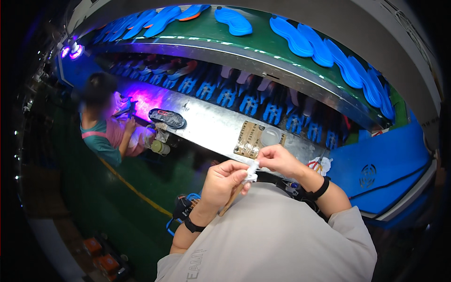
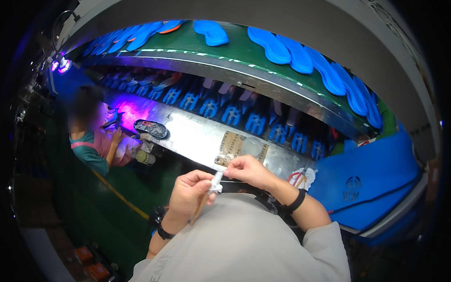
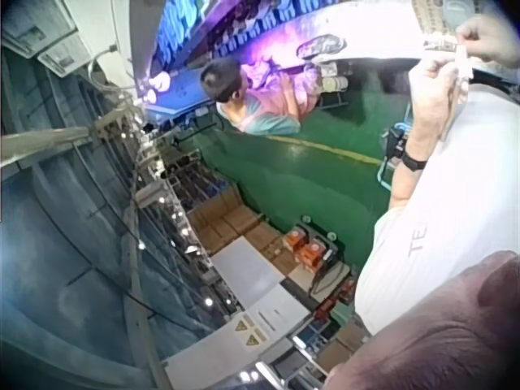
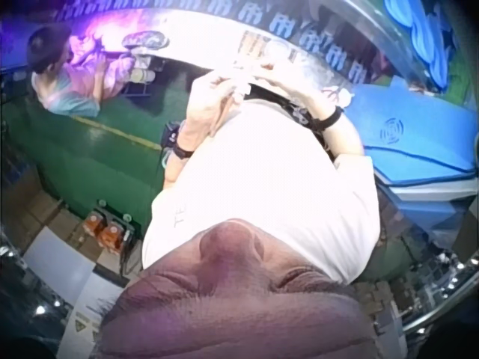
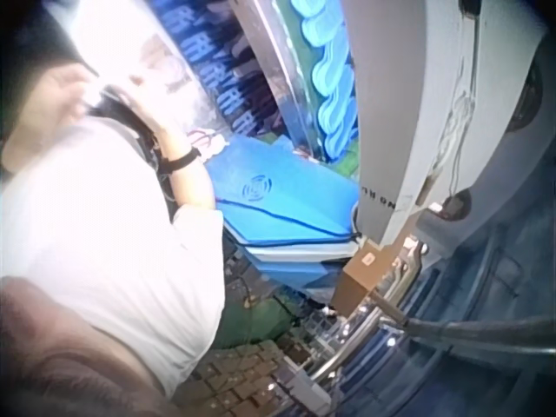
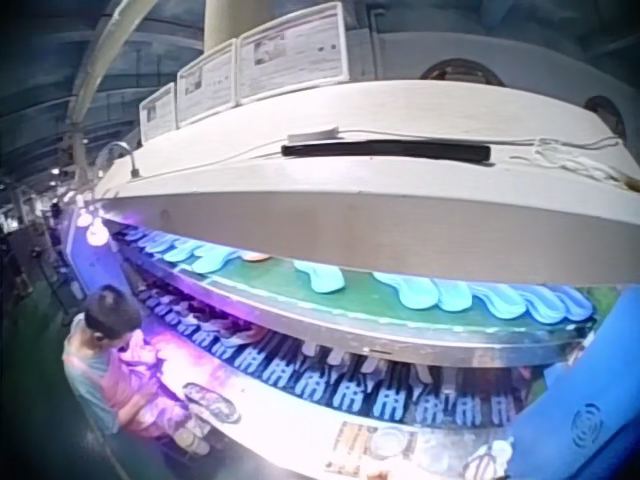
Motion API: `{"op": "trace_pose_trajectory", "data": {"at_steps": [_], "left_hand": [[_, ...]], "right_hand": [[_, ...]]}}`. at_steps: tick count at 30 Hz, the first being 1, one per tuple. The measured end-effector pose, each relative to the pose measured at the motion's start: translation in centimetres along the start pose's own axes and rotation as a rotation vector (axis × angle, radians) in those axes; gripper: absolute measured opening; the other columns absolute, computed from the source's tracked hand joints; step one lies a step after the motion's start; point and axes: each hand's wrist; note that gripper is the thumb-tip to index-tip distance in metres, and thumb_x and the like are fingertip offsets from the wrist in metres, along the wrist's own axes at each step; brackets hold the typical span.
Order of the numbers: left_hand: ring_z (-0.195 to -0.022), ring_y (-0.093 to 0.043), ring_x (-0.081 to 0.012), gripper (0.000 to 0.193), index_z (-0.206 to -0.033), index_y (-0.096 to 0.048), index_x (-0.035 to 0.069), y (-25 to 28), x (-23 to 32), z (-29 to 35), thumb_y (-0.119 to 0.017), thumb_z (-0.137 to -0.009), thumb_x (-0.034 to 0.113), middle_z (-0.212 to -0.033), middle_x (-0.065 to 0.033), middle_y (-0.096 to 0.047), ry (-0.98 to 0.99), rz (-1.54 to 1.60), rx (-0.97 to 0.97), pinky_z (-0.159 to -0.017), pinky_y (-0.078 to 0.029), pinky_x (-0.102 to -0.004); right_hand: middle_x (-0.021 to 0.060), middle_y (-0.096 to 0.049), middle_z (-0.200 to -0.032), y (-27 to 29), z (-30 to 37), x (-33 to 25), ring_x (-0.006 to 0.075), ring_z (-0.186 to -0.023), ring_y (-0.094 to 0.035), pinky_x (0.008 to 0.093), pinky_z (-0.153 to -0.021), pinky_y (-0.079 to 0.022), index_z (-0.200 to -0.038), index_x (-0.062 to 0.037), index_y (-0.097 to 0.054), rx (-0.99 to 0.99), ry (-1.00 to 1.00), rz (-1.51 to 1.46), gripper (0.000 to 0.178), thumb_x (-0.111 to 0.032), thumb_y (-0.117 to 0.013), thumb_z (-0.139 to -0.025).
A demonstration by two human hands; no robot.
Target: The worker applies adhesive to blue shoe soles using a brush in an industrial assembly line.
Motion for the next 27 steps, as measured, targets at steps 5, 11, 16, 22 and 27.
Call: {"op": "trace_pose_trajectory", "data": {"at_steps": [5, 11, 16, 22, 27], "left_hand": [[-0.068, -0.067, -0.012, 0.01, -0.099, -0.069, -0.007, -1.3, -1.3, -0.2, -0.064, -0.094, 0.0, -0.083, -0.0114, -0.071, 0.114, -0.508, 0.038, -0.058, -0.054, -0.0238], [-0.072, -0.066, -0.0124, 0.017, -0.107, -0.066, -0.007, 1.2, -0.6, -1.0, -0.066, -0.096, 0.005, -0.087, -0.0136, -0.071, -0.064, -0.238, 0.116, -0.056, -0.052, -0.0237], [-0.064, -0.059, -0.0126, 0.028, -0.115, -0.061, -0.006, 4.8, -0.2, -1.2, -0.062, -0.1, 0.018, -0.089, -0.0126, -0.066, 0.011, 0.295, -0.196, -0.048, -0.048, -0.0243], [-0.059, -0.049, -0.0076, 0.027, -0.116, -0.056, -0.001, 5.7, -0.7, -1.5, -0.06, -0.101, 0.021, -0.091, -0.013, -0.064, 0.209, 0.709, -0.447, -0.042, -0.039, -0.0198], [-0.058, -0.048, -0.0078, 0.026, -0.115, -0.056, -0.001, 5.8, -0.5, -1.3, -0.06, -0.101, 0.021, -0.089, -0.0125, -0.064, 0.181, 0.668, -0.413, -0.042, -0.039, -0.0196]], "right_hand": [[0.0011, -0.057, -0.059, -1.3, -1.4, -3.7, 0.0104, -0.056, -0.054, 0.0308, -0.052, -0.042, -0.069, -0.0042, -0.062, -0.041, 0.139, 0.42, 0.025, -0.018, -0.07, -0.088], [0.0096, -0.066, -0.07, -5.9, 3.5, -6.7, 0.0286, -0.063, -0.067, 0.0388, -0.056, -0.053, -0.091, -0.0058, -0.064, 0.075, 0.658, 0.958, 0.009, -0.012, -0.067, -0.086], [0.0087, -0.063, -0.071, -5.5, 3.5, -5.3, 0.0252, -0.059, -0.062, 0.0363, -0.054, -0.05, -0.085, -0.0042, -0.064, 0.155, 0.722, 0.739, 0.006, -0.008, -0.069, -0.087], [0.0087, -0.059, -0.07, -6.0, 3.2, -6.2, 0.0236, -0.06, -0.058, 0.033, -0.053, -0.046, -0.085, -0.0026, -0.064, 0.097, 0.682, 0.453, 0.008, -0.006, -0.071, -0.086], [0.0086, -0.057, -0.069, -6.1, 2.7, -6.5, 0.0231, -0.059, -0.054, 0.0339, -0.055, -0.043, -0.086, -0.0011, -0.063, -0.056, 0.818, 0.435, 0.005, -0.005, -0.067, -0.087]]}}
Point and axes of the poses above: each hand's wrist, its own z-axis away from the middle knuckle, its own y-axis out of the back of the hand, x = y × z
